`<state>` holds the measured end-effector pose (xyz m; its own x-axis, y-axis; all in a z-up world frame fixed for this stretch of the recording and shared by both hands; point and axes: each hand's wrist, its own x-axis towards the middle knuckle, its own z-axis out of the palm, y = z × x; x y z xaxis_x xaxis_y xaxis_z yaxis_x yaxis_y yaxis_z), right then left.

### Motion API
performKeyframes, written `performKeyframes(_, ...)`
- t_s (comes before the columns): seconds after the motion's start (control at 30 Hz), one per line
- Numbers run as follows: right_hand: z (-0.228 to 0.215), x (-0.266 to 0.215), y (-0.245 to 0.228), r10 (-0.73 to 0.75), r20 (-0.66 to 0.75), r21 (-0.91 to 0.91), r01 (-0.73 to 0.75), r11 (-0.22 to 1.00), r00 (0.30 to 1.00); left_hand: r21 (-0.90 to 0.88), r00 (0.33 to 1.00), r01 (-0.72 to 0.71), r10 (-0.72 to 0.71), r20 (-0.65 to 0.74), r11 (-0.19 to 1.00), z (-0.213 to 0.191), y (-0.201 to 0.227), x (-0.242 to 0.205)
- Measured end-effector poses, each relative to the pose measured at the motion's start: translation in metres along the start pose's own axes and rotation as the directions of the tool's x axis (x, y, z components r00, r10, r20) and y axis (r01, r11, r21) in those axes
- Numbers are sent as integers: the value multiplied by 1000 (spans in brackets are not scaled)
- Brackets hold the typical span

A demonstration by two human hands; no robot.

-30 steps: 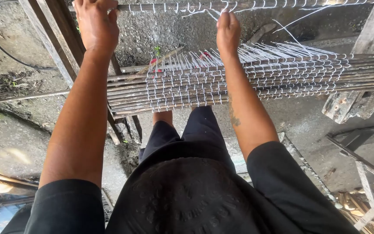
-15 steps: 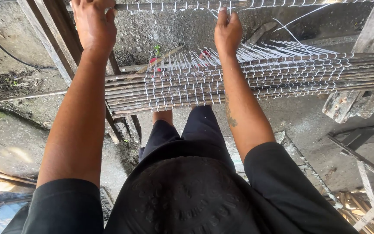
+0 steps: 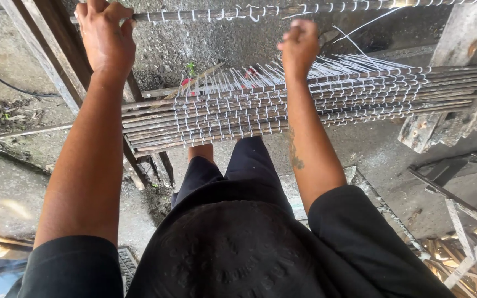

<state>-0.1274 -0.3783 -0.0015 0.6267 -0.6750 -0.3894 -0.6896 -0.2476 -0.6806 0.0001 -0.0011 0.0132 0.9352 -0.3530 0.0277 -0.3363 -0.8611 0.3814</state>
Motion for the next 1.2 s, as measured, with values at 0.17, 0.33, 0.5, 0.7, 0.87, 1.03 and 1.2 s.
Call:
performKeyframes(0.17, -17, 28, 5, 152, 110, 411, -184, 893, 982, 24, 998, -47, 48, -38, 999, 6, -7, -2)
performKeyframes(0.33, 4, 32, 31, 8, 167, 334, -64, 940, 986, 31, 999, -35, 36, -11, 999, 3, -4, -1)
performKeyframes(0.5, 23, 27, 36, -59, -2, 240, 58, 969, 998, 36, 1000, -12, 12, 16, 999, -2, 1, 0)
performKeyframes(0.7, 33, 45, 51, 24, -26, 77, -22, 997, 999, 26, 1000, -2, 2, 17, 1000, 0, 1, -1)
performKeyframes(0.87, 29, 43, 58, -78, -53, 4, 78, 997, 996, 45, 1000, 3, -4, 31, 999, -4, 3, 1)
performKeyframes(1.03, 32, 57, 55, -82, 0, -132, 82, 988, 997, 32, 999, 17, -18, 27, 999, -2, 3, 1)
performKeyframes(1.2, 9, 46, 34, 94, 127, -95, -82, 992, 987, 19, 1000, -7, 7, 13, 1000, -5, 5, 1)
